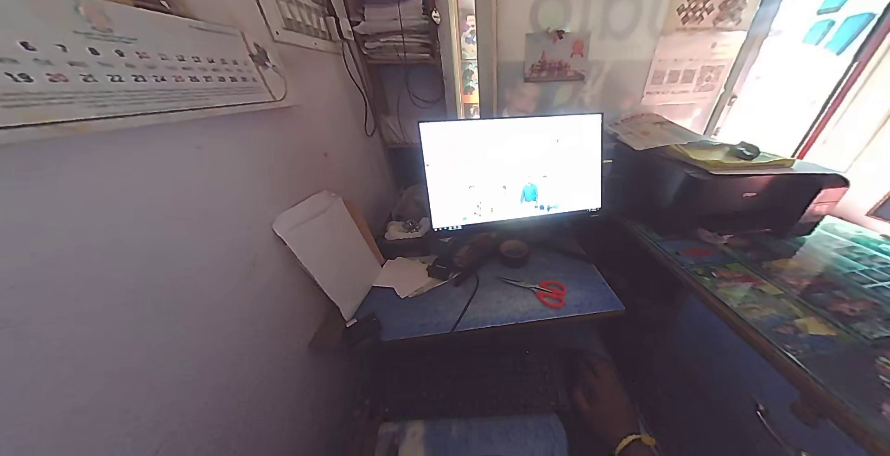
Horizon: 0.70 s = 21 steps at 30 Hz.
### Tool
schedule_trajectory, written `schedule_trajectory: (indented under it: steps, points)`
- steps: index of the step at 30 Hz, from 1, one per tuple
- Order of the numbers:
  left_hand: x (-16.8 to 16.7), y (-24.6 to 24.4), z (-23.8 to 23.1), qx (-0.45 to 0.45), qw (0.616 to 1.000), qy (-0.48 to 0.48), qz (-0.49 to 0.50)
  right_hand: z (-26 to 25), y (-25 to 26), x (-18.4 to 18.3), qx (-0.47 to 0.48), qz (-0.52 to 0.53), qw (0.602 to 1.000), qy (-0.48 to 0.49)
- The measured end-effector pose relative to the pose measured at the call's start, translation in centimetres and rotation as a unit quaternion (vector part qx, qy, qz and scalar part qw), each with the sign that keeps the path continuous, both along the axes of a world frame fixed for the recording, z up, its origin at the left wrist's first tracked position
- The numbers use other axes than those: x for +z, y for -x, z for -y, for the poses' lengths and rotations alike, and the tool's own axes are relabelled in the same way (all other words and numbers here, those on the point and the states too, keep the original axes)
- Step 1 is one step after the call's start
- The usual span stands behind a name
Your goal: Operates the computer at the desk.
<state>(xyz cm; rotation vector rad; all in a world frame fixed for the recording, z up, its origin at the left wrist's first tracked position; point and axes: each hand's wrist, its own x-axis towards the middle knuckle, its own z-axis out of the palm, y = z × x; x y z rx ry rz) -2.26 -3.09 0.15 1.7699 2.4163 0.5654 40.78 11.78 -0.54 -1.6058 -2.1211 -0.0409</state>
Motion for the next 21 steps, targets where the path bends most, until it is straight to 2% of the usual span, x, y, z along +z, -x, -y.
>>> schedule_trajectory:
  steps: [5,11,21]
  points:
    - [-1.4,0.7,0.1,0.010,1.000,-0.006,-0.005,-0.1,0.0,-0.3,0.016,-0.011,1.000,-0.014]
    - [-0.9,0.4,0.2,0.007,1.000,-0.005,-0.002,-0.2,0.0,-0.6,0.019,-0.003,0.999,-0.032]
    - [-1.7,0.9,0.2,-0.005,1.000,-0.019,0.007,0.0,0.3,0.4,-0.012,-0.007,0.999,0.035]
